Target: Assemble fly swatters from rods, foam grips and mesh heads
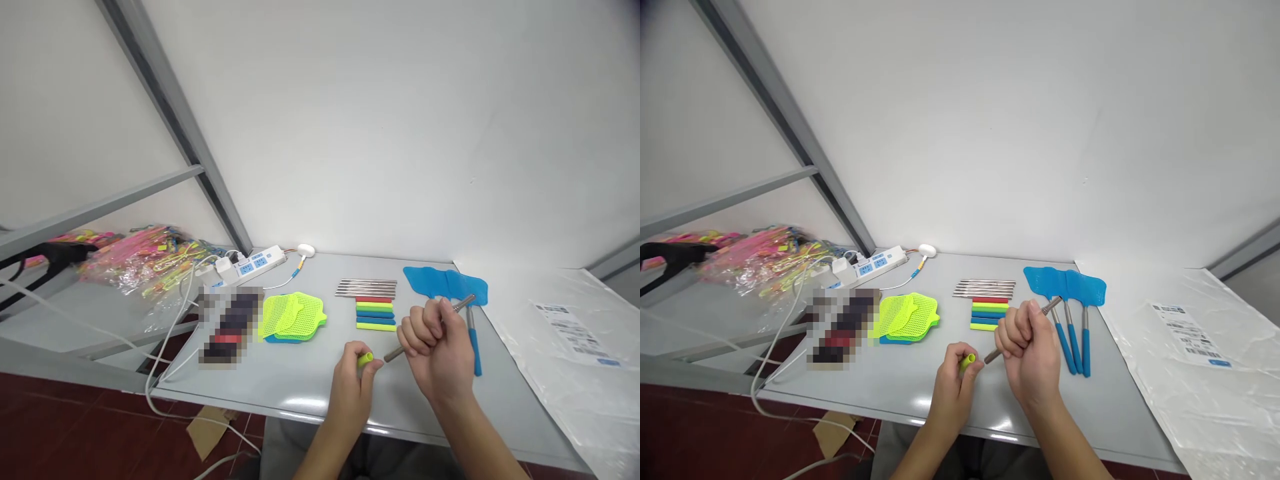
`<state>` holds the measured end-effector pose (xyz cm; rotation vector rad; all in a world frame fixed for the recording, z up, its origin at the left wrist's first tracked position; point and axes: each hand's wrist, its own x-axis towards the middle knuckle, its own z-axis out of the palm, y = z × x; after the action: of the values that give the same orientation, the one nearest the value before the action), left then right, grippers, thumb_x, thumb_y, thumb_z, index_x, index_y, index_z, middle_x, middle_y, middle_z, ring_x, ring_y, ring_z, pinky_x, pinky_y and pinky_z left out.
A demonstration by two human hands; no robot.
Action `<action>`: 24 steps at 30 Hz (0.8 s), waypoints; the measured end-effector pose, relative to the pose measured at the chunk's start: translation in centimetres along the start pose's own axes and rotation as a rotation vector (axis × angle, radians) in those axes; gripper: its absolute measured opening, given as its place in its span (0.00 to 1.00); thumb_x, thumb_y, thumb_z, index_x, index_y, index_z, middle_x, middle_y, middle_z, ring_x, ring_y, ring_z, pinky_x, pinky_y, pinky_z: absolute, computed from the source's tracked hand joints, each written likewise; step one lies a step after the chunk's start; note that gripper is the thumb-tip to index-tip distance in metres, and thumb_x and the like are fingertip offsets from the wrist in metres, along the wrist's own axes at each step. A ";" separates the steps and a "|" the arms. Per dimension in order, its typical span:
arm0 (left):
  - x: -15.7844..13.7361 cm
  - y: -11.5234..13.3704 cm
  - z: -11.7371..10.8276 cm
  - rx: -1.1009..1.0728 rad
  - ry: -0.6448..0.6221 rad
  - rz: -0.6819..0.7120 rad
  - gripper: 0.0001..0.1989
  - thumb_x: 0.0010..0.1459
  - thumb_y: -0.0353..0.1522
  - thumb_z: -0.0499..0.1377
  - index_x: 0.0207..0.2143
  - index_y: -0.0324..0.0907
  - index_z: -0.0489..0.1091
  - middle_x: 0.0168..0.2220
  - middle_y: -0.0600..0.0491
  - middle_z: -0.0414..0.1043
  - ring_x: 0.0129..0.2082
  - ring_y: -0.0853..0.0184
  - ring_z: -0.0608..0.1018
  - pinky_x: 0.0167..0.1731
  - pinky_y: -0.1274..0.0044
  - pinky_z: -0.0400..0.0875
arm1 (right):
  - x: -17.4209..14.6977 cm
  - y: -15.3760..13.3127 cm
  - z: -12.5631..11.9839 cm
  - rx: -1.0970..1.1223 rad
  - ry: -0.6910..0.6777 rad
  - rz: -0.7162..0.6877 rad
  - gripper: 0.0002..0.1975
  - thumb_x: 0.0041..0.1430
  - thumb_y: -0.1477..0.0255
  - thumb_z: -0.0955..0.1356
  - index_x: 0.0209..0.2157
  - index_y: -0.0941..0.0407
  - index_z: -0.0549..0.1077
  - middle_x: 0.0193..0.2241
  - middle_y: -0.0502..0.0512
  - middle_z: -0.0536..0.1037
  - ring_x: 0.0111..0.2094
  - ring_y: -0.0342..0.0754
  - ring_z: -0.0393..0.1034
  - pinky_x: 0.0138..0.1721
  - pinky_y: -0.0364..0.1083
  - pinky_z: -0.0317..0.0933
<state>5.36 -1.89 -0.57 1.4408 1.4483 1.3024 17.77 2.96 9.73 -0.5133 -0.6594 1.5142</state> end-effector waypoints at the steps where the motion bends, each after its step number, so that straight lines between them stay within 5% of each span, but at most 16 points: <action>1: -0.1 -0.1 0.1 0.031 -0.016 -0.033 0.08 0.65 0.37 0.52 0.37 0.42 0.63 0.30 0.56 0.67 0.30 0.67 0.70 0.33 0.76 0.63 | 0.0 0.0 0.4 -0.006 -0.016 -0.005 0.23 0.65 0.63 0.63 0.18 0.55 0.56 0.14 0.43 0.51 0.15 0.38 0.40 0.17 0.43 0.40; 14: 0.5 0.7 -0.3 0.054 -0.104 -0.040 0.10 0.66 0.33 0.47 0.30 0.43 0.59 0.27 0.57 0.62 0.28 0.69 0.65 0.30 0.78 0.57 | 0.6 2.8 3.2 -0.120 -0.109 0.019 0.27 0.61 0.62 0.67 0.16 0.55 0.51 0.13 0.41 0.48 0.15 0.37 0.40 0.17 0.41 0.37; 21: 0.4 0.7 -0.6 -0.002 -0.118 -0.033 0.11 0.66 0.35 0.47 0.32 0.42 0.62 0.28 0.56 0.64 0.28 0.68 0.66 0.29 0.78 0.59 | 0.7 4.1 2.3 -0.271 -0.122 0.100 0.25 0.61 0.59 0.67 0.17 0.54 0.53 0.14 0.41 0.49 0.16 0.38 0.41 0.17 0.41 0.39; 24: 0.5 0.9 -0.6 -0.076 -0.098 -0.043 0.11 0.66 0.37 0.48 0.38 0.41 0.67 0.31 0.53 0.69 0.29 0.66 0.69 0.32 0.76 0.64 | 0.5 4.8 1.5 -0.461 -0.162 0.135 0.24 0.62 0.58 0.66 0.18 0.54 0.58 0.15 0.43 0.55 0.18 0.39 0.49 0.20 0.42 0.48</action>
<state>4.92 -1.64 0.48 1.3972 1.3444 1.2296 13.22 3.32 7.54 -0.8015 -1.1316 1.5422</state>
